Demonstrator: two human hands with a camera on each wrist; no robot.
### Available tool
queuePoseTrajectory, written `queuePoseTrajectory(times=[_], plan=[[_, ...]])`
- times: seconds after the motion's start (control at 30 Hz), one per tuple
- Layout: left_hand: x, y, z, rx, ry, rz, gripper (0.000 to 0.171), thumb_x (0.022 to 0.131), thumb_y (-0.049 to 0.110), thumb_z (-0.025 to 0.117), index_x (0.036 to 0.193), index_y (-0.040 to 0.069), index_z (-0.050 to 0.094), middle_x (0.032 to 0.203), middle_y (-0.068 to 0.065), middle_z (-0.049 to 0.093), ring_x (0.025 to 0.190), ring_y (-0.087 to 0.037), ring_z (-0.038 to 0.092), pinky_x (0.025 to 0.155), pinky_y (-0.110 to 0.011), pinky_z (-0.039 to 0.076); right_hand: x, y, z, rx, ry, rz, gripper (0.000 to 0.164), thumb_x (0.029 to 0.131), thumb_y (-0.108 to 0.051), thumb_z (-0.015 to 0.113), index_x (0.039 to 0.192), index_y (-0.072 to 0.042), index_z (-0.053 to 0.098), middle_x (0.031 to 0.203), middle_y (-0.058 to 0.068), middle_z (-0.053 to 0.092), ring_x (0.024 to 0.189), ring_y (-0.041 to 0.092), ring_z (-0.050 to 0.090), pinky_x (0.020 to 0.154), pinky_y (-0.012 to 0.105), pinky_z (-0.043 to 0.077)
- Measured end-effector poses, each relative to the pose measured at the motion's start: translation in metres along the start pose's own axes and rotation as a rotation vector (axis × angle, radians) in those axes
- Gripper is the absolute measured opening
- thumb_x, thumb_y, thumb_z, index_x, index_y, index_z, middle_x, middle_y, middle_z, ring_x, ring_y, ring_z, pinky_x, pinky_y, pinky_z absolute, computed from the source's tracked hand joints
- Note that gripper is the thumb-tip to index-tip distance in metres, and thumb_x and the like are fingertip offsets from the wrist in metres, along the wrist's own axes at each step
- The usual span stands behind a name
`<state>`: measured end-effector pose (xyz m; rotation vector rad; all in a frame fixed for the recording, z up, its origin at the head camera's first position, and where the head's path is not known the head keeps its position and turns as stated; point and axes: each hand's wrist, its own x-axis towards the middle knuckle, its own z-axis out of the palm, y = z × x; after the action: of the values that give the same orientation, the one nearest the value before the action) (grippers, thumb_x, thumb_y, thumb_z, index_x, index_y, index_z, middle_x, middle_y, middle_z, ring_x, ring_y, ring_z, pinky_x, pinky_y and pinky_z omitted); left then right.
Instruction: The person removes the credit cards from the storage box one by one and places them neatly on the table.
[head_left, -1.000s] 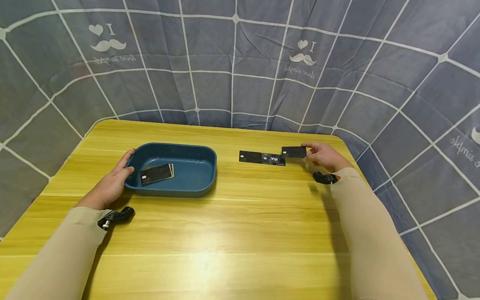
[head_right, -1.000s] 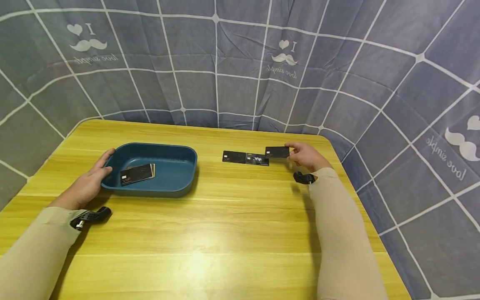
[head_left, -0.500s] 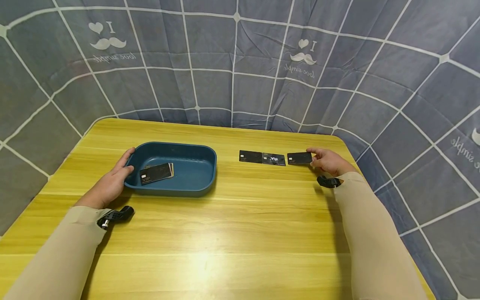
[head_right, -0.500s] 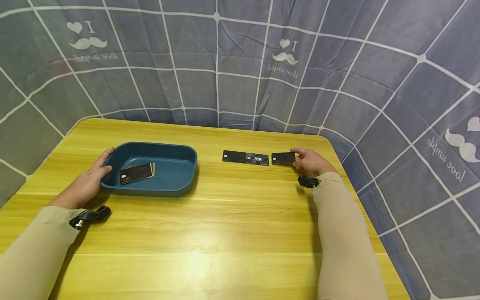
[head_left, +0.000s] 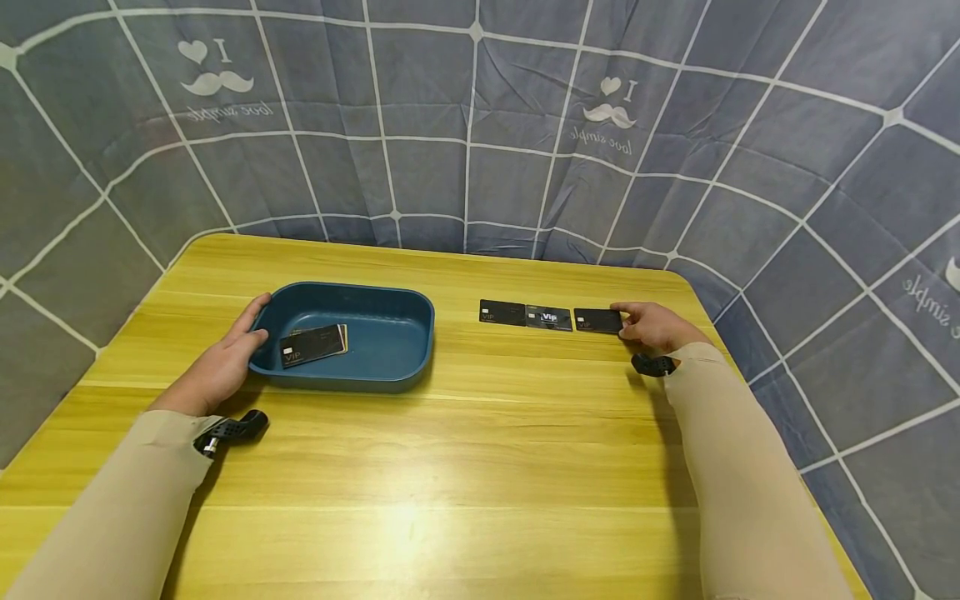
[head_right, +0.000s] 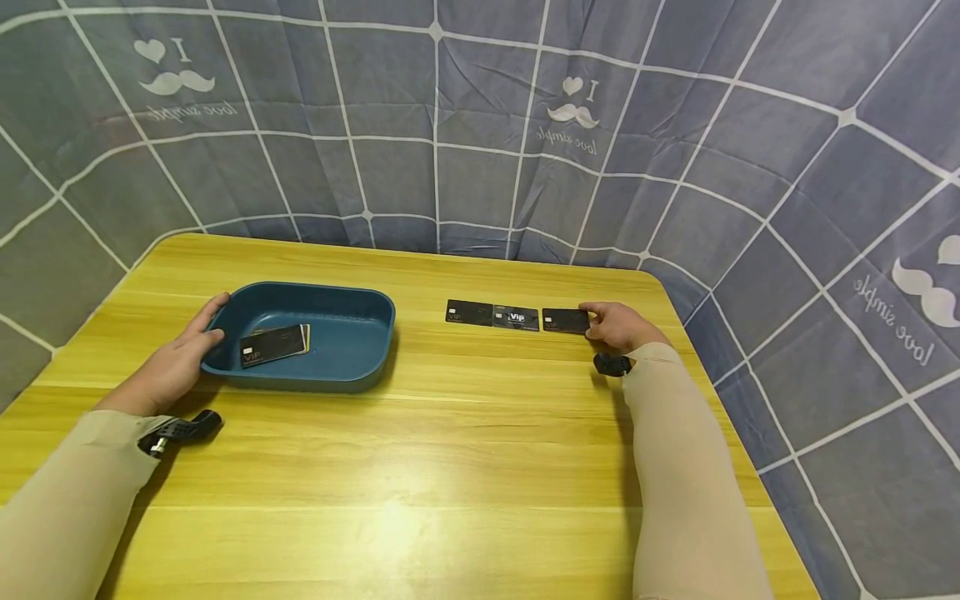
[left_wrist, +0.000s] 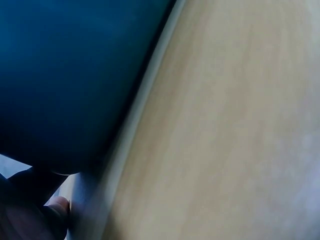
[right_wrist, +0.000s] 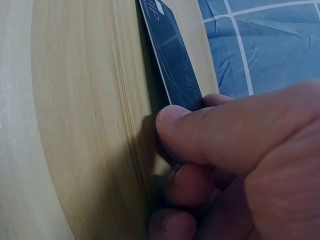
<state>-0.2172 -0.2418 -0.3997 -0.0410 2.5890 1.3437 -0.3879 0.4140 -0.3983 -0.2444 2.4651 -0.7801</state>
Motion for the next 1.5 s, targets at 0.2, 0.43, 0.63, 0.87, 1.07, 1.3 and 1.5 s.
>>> queuePoseTrajectory(times=[0.2, 0.43, 0.63, 0.87, 1.07, 1.3, 1.5], plan=[[0.002, 0.001, 0.000, -0.002, 0.003, 0.004, 0.062, 0.115, 0.035, 0.016, 0.169, 0.030, -0.014, 0.175, -0.010, -0.022, 0.159, -0.053, -0.015, 0.121, -0.080, -0.003, 0.000, -0.004, -0.002, 0.012, -0.026, 0.016, 0.068, 0.104, -0.003, 0.055, 0.166, -0.004, 0.027, 0.107, 0.018, 0.059, 0.072, 0.020, 0.056, 0.065, 0.031, 0.048], [0.002, 0.003, 0.002, -0.001, 0.004, -0.005, 0.062, 0.115, 0.035, 0.016, 0.169, 0.030, -0.015, 0.175, -0.009, -0.023, 0.159, -0.053, -0.015, 0.121, -0.080, -0.003, 0.005, -0.001, -0.004, 0.034, -0.042, 0.029, 0.069, 0.103, -0.002, 0.053, 0.167, -0.006, 0.028, 0.100, 0.015, 0.060, 0.066, 0.018, 0.054, 0.060, 0.030, 0.047], [0.002, 0.003, 0.003, -0.022, 0.004, 0.006, 0.062, 0.115, 0.034, 0.016, 0.169, 0.030, -0.015, 0.175, -0.008, -0.024, 0.159, -0.052, -0.017, 0.121, -0.080, -0.005, 0.008, 0.000, -0.006, -0.004, -0.042, 0.013, 0.068, 0.104, -0.003, 0.053, 0.167, -0.006, 0.028, 0.107, 0.019, 0.060, 0.065, 0.018, 0.053, 0.060, 0.031, 0.047], [0.002, 0.004, 0.006, -0.031, 0.010, 0.007, 0.062, 0.115, 0.036, 0.016, 0.169, 0.030, -0.015, 0.175, -0.007, -0.024, 0.159, -0.051, -0.017, 0.121, -0.080, -0.005, 0.012, 0.002, -0.007, -0.047, -0.037, -0.007, 0.067, 0.104, -0.005, 0.053, 0.166, -0.006, 0.030, 0.102, 0.016, 0.059, 0.062, 0.016, 0.052, 0.060, 0.031, 0.046], [0.002, 0.005, 0.007, -0.023, 0.017, 0.005, 0.062, 0.115, 0.036, 0.017, 0.169, 0.031, -0.014, 0.175, -0.007, -0.023, 0.160, -0.051, -0.016, 0.121, -0.080, -0.004, 0.014, 0.002, -0.007, -0.039, -0.044, -0.012, 0.066, 0.104, -0.004, 0.053, 0.166, -0.006, 0.030, 0.094, 0.013, 0.058, 0.062, 0.016, 0.052, 0.060, 0.031, 0.046], [0.002, 0.008, 0.006, -0.021, 0.016, -0.003, 0.062, 0.115, 0.035, 0.016, 0.169, 0.030, -0.015, 0.175, -0.008, -0.023, 0.159, -0.052, -0.016, 0.121, -0.080, -0.004, 0.011, -0.003, -0.007, -0.037, -0.051, -0.005, 0.066, 0.104, -0.003, 0.053, 0.166, -0.005, 0.030, 0.089, 0.010, 0.056, 0.060, 0.016, 0.050, 0.060, 0.030, 0.046], [0.004, 0.006, 0.005, -0.022, 0.012, -0.013, 0.061, 0.115, 0.031, 0.015, 0.169, 0.029, -0.015, 0.174, -0.012, -0.024, 0.158, -0.053, -0.016, 0.121, -0.080, -0.004, 0.012, -0.004, -0.008, -0.056, -0.046, -0.009, 0.065, 0.104, -0.003, 0.055, 0.165, -0.003, 0.032, 0.099, 0.016, 0.059, 0.063, 0.016, 0.054, 0.060, 0.029, 0.047]])
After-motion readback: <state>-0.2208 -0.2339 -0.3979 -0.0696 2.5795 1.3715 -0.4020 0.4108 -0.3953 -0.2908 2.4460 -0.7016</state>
